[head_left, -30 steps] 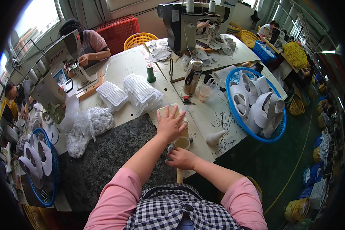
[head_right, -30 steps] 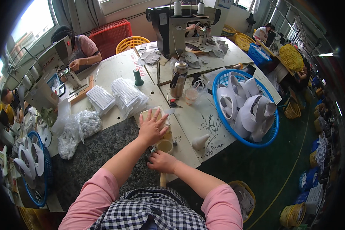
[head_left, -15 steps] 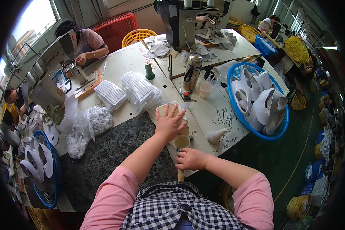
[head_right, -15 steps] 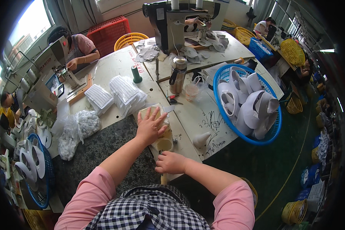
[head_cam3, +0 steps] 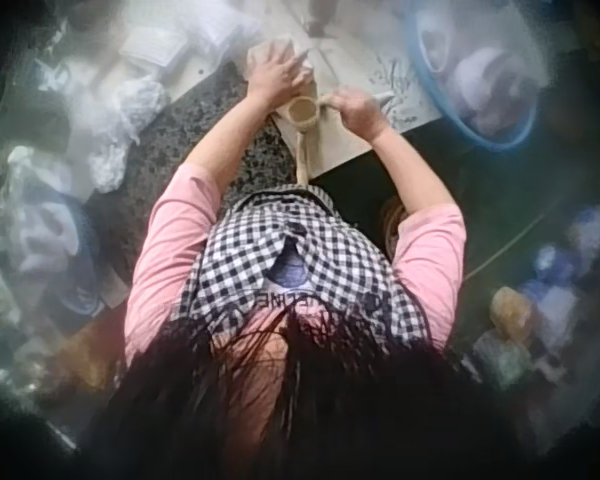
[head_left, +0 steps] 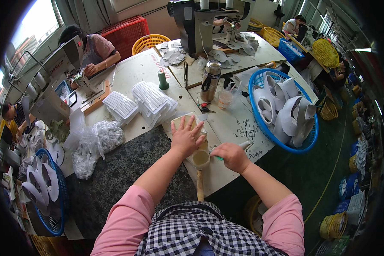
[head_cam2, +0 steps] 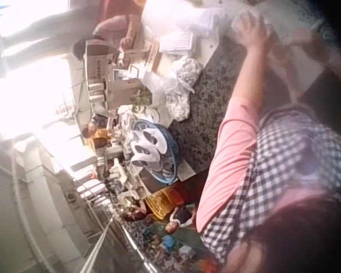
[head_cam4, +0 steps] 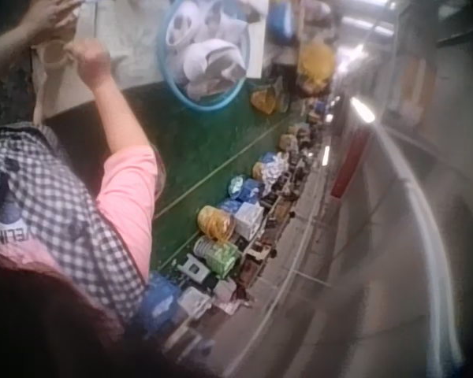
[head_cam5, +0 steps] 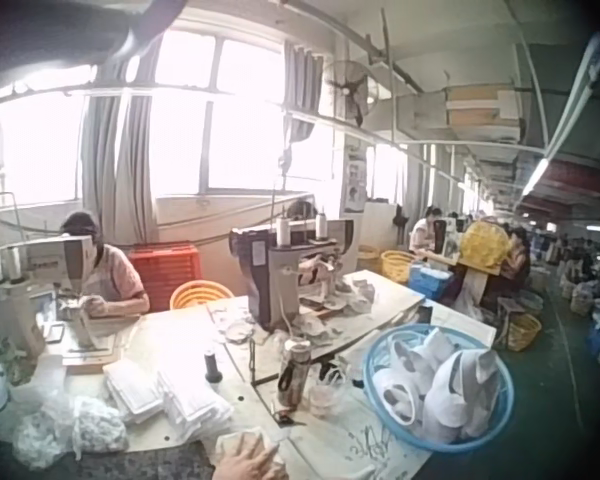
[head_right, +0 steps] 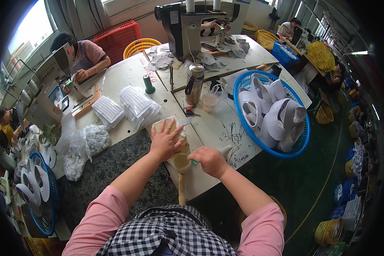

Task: The person applies glue along the inner edges of shoe uppers using a small brush, places the shoe uppers into a basket, and returns the brush to the glue container.

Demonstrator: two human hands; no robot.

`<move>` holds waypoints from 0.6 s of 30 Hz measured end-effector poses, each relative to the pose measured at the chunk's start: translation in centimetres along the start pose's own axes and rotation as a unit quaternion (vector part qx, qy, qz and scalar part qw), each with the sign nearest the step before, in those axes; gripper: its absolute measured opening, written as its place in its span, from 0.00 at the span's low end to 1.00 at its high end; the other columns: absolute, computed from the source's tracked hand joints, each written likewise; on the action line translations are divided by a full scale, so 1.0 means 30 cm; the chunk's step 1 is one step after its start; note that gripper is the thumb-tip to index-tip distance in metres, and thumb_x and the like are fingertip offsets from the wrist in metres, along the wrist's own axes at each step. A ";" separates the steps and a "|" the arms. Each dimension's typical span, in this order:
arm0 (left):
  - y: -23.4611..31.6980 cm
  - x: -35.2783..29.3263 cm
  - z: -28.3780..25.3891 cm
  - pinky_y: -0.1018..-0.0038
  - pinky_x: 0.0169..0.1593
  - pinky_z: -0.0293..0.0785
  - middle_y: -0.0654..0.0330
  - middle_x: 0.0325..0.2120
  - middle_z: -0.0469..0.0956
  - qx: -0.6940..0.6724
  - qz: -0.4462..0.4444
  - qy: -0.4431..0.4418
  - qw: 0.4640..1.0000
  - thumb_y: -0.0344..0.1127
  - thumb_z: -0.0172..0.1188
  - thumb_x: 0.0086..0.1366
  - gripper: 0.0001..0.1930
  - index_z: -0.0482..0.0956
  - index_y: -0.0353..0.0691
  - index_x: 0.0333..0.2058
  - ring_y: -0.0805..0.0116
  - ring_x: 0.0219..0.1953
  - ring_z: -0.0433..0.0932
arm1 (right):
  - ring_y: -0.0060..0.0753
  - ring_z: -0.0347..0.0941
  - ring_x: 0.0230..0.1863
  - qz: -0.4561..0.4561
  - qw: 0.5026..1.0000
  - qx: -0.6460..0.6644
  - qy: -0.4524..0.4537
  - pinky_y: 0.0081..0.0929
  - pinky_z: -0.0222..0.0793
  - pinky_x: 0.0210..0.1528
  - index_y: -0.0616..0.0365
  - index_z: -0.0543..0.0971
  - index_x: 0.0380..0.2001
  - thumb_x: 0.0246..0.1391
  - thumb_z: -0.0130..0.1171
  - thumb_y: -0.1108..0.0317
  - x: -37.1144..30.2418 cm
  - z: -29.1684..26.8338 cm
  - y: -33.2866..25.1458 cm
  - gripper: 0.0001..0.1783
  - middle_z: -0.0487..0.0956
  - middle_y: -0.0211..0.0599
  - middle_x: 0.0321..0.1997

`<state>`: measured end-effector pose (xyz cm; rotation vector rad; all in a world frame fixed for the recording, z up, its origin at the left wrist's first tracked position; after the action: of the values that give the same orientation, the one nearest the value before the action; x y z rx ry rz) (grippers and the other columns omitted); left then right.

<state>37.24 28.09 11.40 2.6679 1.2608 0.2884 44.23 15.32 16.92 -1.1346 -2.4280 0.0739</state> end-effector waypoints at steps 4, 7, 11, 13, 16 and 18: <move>-0.007 0.001 0.005 0.40 0.67 0.30 0.60 0.70 0.50 -0.014 0.002 -0.011 1.000 0.60 0.42 0.68 0.29 0.58 0.66 0.66 0.52 0.72 0.42 | 0.33 0.78 0.38 0.312 0.852 0.265 0.325 0.26 0.77 0.39 0.55 0.74 0.45 0.57 0.57 0.75 -0.139 -0.205 0.184 0.12 0.78 0.32 0.39; -0.019 0.001 0.008 0.41 0.67 0.28 0.59 0.70 0.49 -0.038 0.001 -0.022 0.999 0.59 0.40 0.69 0.31 0.55 0.60 0.68 0.52 0.72 0.41 | 0.27 0.78 0.39 0.432 0.665 0.431 0.431 0.23 0.80 0.39 0.60 0.70 0.49 0.62 0.54 0.72 -0.253 -0.170 0.232 0.13 0.77 0.36 0.41; -0.091 0.018 0.030 0.44 0.68 0.24 0.55 0.69 0.52 -0.231 -0.011 0.005 0.973 0.54 0.41 0.71 0.33 0.48 0.47 0.69 0.57 0.72 0.44 | 0.27 0.77 0.39 0.476 0.583 0.511 0.416 0.25 0.81 0.38 0.59 0.70 0.51 0.61 0.55 0.73 -0.294 -0.045 0.222 0.15 0.76 0.35 0.42; -0.119 0.039 0.034 0.46 0.68 0.22 0.55 0.68 0.56 -0.290 -0.011 -0.002 0.957 0.51 0.41 0.71 0.32 0.49 0.45 0.69 0.59 0.72 0.45 | 0.26 0.77 0.40 0.489 0.626 0.492 0.357 0.25 0.81 0.39 0.59 0.71 0.50 0.61 0.56 0.73 -0.276 0.009 0.213 0.14 0.76 0.35 0.42; -0.135 0.022 0.003 0.52 0.69 0.26 0.56 0.65 0.62 -0.426 -0.005 -0.016 0.905 0.46 0.41 0.72 0.29 0.52 0.42 0.68 0.62 0.71 0.50 | 0.21 0.76 0.34 0.482 0.728 0.377 0.308 0.19 0.76 0.37 0.57 0.73 0.51 0.57 0.60 0.74 -0.249 0.038 0.206 0.18 0.77 0.31 0.36; -0.178 -0.018 0.004 0.66 0.70 0.43 0.59 0.59 0.71 -0.666 -0.053 0.004 0.744 0.41 0.45 0.72 0.24 0.62 0.38 0.64 0.68 0.66 0.60 | 0.19 0.74 0.28 0.455 0.808 0.254 0.274 0.19 0.72 0.34 0.54 0.74 0.52 0.52 0.64 0.76 -0.172 0.009 0.162 0.23 0.78 0.30 0.30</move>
<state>32.98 30.99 9.95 1.3227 0.6733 0.7964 50.47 14.74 13.56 -1.6398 -1.0939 0.5673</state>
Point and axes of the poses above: each hand's wrist, its own x-axis towards the middle knuckle, its own z-axis out of the palm, y = z × x, the point moved 10 cm from there along x, towards the middle knuckle
